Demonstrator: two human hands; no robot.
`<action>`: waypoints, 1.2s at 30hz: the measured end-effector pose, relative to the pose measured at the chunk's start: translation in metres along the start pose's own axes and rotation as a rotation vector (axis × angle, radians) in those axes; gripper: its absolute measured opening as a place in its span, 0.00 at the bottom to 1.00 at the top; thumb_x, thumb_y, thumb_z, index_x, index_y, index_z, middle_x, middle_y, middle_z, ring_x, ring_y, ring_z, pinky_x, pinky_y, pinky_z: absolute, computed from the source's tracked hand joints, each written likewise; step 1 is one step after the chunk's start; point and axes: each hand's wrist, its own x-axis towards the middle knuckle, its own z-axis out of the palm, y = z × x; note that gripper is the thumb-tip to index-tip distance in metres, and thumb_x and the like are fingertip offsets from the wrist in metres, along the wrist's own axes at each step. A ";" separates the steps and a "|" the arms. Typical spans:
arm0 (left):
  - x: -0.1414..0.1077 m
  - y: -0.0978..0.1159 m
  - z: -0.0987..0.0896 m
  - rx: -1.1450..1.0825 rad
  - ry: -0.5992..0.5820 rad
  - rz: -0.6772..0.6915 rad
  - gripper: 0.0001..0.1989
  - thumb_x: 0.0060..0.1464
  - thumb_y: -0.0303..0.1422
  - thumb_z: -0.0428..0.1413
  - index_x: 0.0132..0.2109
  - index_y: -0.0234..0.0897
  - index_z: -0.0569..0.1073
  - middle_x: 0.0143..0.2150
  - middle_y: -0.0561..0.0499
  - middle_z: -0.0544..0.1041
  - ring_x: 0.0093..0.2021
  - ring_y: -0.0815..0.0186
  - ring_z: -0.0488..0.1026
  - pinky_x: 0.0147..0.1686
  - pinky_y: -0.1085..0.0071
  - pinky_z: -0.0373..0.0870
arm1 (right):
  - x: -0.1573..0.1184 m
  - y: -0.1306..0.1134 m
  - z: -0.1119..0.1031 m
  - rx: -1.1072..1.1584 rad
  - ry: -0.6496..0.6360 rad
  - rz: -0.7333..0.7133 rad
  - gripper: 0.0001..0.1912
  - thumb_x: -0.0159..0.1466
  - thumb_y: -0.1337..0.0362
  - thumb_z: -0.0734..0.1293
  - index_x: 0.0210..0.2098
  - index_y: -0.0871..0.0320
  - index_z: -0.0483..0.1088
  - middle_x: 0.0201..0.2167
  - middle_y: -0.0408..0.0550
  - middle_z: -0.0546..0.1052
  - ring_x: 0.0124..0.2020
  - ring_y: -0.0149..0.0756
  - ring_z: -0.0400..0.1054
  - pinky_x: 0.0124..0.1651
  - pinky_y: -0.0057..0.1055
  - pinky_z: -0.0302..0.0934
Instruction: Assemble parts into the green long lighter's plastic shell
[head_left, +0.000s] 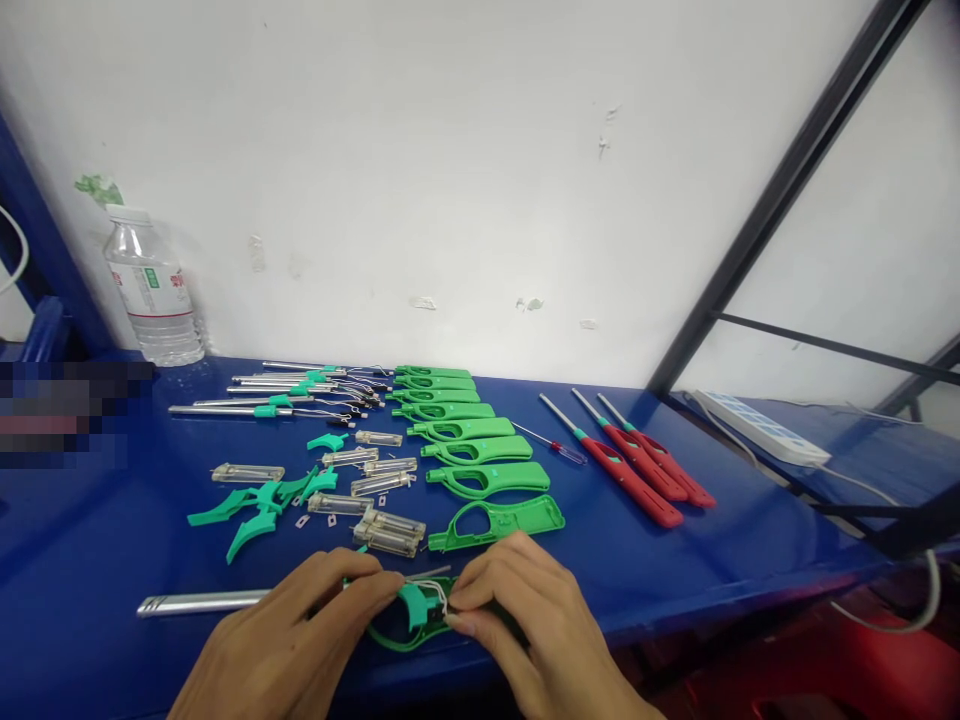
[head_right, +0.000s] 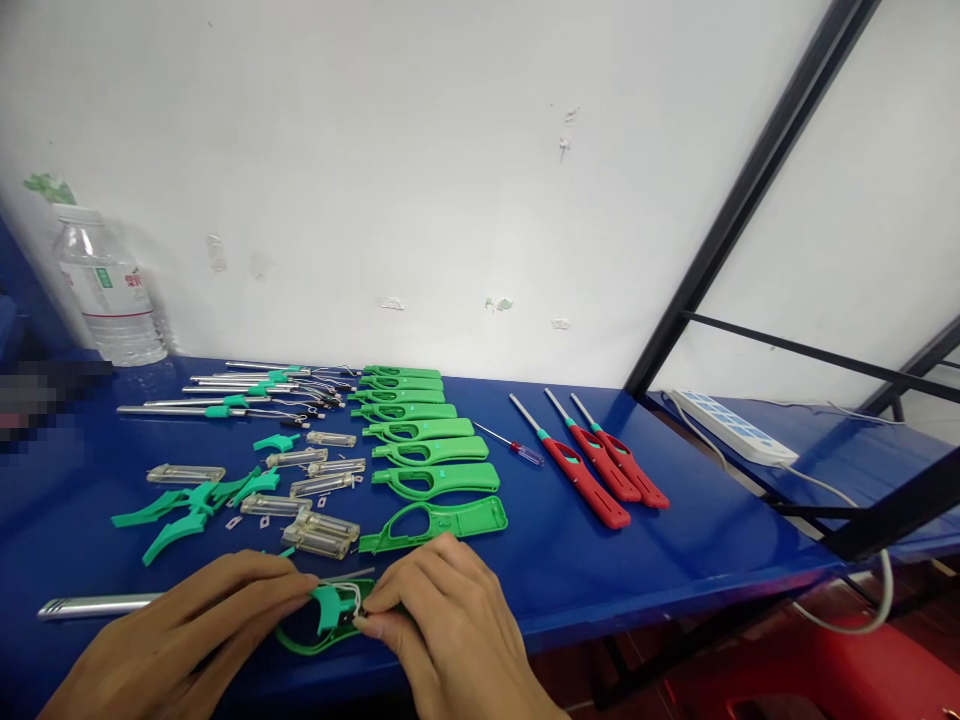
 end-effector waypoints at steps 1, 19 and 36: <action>-0.002 -0.002 0.002 0.009 0.007 0.012 0.26 0.81 0.22 0.45 0.64 0.51 0.84 0.55 0.52 0.92 0.50 0.65 0.96 0.41 0.79 0.85 | 0.000 0.000 0.000 0.002 0.000 -0.006 0.11 0.93 0.57 0.73 0.50 0.48 0.79 0.45 0.38 0.93 0.46 0.36 0.87 0.52 0.31 0.76; -0.006 0.000 0.013 0.050 0.003 -0.016 0.32 0.76 0.18 0.46 0.69 0.53 0.83 0.57 0.55 0.89 0.33 0.70 0.91 0.30 0.76 0.77 | 0.001 -0.003 0.001 -0.087 0.029 -0.012 0.16 0.98 0.52 0.64 0.54 0.46 0.77 0.44 0.35 0.92 0.44 0.32 0.87 0.49 0.29 0.78; -0.001 0.002 0.006 0.034 -0.018 0.022 0.26 0.82 0.21 0.45 0.68 0.50 0.80 0.57 0.53 0.89 0.35 0.68 0.93 0.32 0.73 0.80 | 0.000 -0.001 0.001 -0.104 0.030 -0.038 0.11 0.96 0.57 0.68 0.53 0.47 0.77 0.44 0.37 0.92 0.44 0.35 0.87 0.49 0.32 0.78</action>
